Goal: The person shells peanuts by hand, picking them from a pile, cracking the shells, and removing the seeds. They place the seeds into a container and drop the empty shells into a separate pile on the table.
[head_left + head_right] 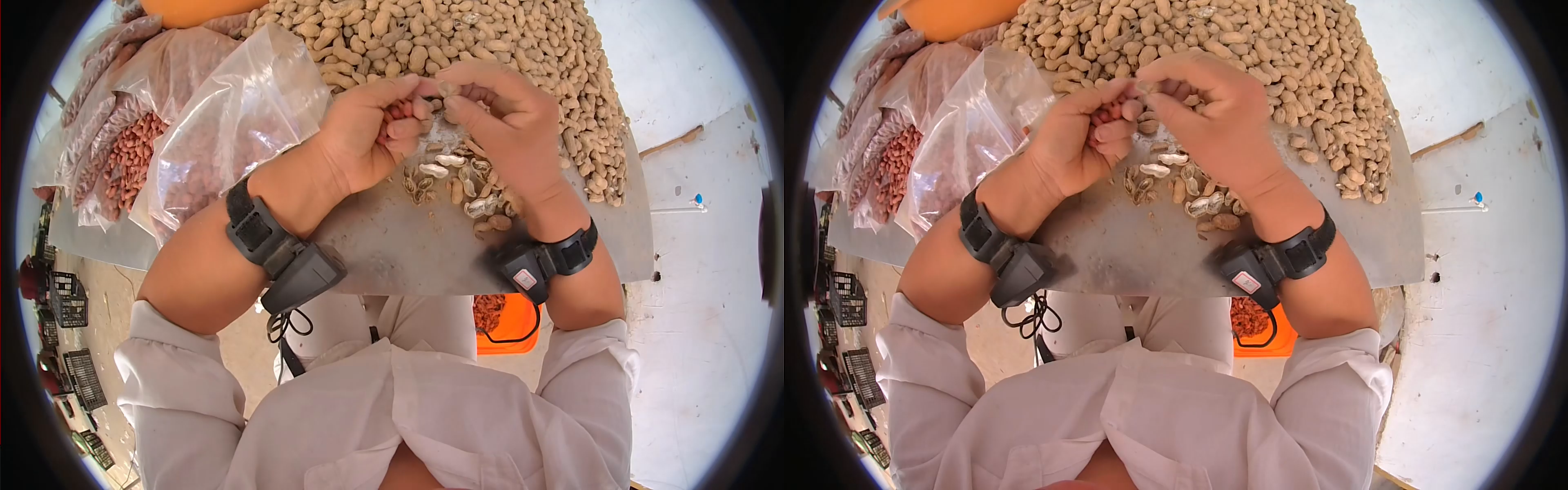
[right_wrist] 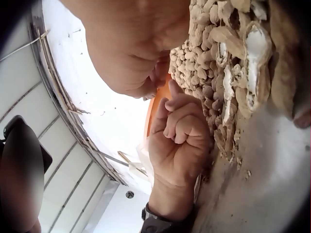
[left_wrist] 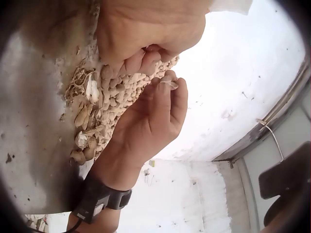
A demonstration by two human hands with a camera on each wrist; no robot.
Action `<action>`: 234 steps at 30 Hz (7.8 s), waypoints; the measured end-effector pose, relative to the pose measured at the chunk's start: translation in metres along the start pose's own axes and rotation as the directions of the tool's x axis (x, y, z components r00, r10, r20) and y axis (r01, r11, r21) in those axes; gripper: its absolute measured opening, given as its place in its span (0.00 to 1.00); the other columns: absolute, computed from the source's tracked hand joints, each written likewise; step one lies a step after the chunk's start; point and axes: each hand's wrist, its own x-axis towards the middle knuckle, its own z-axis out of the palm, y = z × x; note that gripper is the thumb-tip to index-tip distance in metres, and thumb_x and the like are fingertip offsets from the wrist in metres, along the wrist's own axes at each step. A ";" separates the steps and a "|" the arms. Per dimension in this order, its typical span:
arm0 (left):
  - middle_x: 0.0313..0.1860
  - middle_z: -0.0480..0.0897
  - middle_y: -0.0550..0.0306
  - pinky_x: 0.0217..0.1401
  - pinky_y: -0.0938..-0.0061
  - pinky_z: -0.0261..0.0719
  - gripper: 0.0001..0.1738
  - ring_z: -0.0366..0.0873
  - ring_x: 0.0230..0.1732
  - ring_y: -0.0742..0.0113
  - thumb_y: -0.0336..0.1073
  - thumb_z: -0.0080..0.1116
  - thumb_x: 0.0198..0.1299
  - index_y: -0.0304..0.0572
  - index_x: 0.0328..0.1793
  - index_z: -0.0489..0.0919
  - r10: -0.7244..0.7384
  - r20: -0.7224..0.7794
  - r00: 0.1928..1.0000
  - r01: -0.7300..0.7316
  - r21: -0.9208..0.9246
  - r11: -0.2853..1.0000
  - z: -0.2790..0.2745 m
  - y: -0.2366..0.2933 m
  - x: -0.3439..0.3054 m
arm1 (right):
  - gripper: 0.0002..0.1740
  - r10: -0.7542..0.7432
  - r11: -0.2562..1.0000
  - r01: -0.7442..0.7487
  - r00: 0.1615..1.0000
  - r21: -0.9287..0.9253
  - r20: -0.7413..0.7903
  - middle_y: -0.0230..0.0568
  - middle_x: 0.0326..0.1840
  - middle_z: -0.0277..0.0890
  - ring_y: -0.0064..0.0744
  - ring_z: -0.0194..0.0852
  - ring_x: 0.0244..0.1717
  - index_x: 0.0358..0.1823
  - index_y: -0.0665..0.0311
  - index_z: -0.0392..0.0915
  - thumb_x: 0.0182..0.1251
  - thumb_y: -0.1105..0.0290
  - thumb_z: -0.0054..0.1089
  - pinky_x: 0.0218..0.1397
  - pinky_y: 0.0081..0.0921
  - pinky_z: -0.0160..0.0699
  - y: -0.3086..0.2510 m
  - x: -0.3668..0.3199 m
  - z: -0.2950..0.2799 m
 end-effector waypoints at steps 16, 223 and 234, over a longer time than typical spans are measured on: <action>0.25 0.71 0.65 0.18 0.87 0.55 0.12 0.59 0.18 0.81 0.36 0.52 0.63 0.34 0.47 0.74 0.206 -0.065 0.976 -0.204 0.044 0.978 -0.001 0.004 0.003 | 0.06 -0.028 0.901 0.201 0.910 -0.383 0.414 0.40 0.28 0.72 0.43 0.70 0.39 0.32 0.59 0.79 0.52 0.70 0.58 0.46 0.35 0.69 0.032 -0.002 0.007; 0.26 0.72 0.67 0.18 0.87 0.54 0.11 0.57 0.19 0.82 0.31 0.56 0.60 0.35 0.47 0.78 0.197 0.002 0.980 -0.185 0.356 0.916 0.010 -0.012 -0.003 | 0.06 0.277 0.895 -0.287 0.958 0.342 0.081 0.26 0.27 0.76 0.11 0.69 0.27 0.34 0.69 0.80 0.56 0.75 0.61 0.28 0.11 0.67 0.016 0.003 -0.010; 0.30 0.75 0.64 0.19 0.88 0.56 0.14 0.59 0.20 0.83 0.30 0.55 0.61 0.35 0.53 0.76 0.274 0.069 0.959 -0.280 0.359 0.890 0.012 -0.008 -0.006 | 0.09 0.224 0.820 -0.269 0.963 0.505 0.150 0.34 0.35 0.78 0.17 0.73 0.33 0.40 0.69 0.79 0.56 0.79 0.60 0.36 0.13 0.72 0.017 0.002 -0.009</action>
